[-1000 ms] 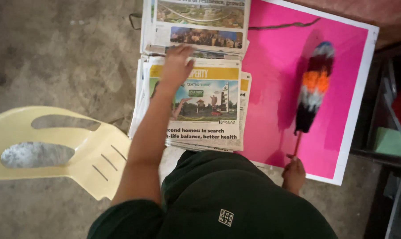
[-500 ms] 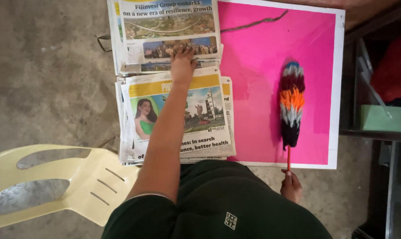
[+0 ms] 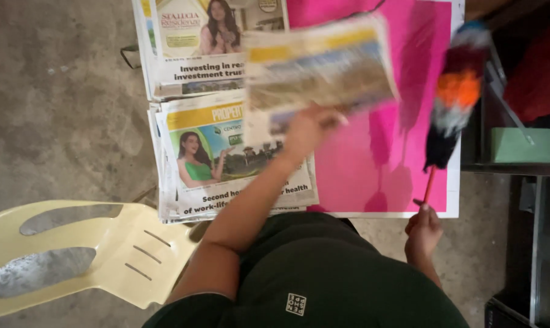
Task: Cleaning and dusting a stack of newspapers on a table using a feather duster.
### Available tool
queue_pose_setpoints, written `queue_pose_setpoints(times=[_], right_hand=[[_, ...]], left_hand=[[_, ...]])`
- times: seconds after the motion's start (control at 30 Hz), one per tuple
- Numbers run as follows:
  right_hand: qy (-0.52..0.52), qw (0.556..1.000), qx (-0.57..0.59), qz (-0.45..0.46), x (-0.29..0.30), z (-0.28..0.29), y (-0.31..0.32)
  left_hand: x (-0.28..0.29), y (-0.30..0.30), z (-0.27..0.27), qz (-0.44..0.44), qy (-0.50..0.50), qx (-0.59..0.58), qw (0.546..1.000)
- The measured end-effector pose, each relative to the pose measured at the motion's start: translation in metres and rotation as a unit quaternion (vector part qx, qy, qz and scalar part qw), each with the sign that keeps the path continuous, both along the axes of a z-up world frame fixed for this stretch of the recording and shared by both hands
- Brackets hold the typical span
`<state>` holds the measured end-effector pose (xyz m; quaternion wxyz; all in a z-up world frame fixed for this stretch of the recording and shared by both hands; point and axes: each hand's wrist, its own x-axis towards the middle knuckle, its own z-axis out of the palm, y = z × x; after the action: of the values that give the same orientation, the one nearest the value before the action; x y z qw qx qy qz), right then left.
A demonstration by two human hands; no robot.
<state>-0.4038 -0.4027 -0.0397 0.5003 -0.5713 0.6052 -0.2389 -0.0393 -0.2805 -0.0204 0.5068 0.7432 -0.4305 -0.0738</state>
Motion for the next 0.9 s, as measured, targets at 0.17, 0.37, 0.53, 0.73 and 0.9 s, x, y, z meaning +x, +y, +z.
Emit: queue_pose_setpoints(times=[0.17,0.37,0.53,0.73,0.9], right_hand=[[-0.089,0.996,0.025,-0.016,-0.001,-0.021,-0.023],[-0.146,0.983,0.111,0.011,0.022,-0.032,-0.017],[-0.217,0.962,0.155,0.064,0.066,0.026,-0.012],[-0.302,0.915,0.248,0.099,0.096,0.075,-0.006],[-0.182,0.961,0.108,0.176,0.115,0.097,0.016]], left_hand=[[-0.064,-0.013,-0.057,-0.063,0.194,0.028,0.979],[-0.07,-0.002,-0.081,-0.054,0.545,-0.054,0.835],[-0.068,0.0,-0.049,-0.071,0.7,-0.06,0.708],[-0.098,-0.004,-0.034,-0.162,0.643,0.009,0.748],[-0.124,-0.018,-0.035,-0.196,0.36,0.024,0.912]])
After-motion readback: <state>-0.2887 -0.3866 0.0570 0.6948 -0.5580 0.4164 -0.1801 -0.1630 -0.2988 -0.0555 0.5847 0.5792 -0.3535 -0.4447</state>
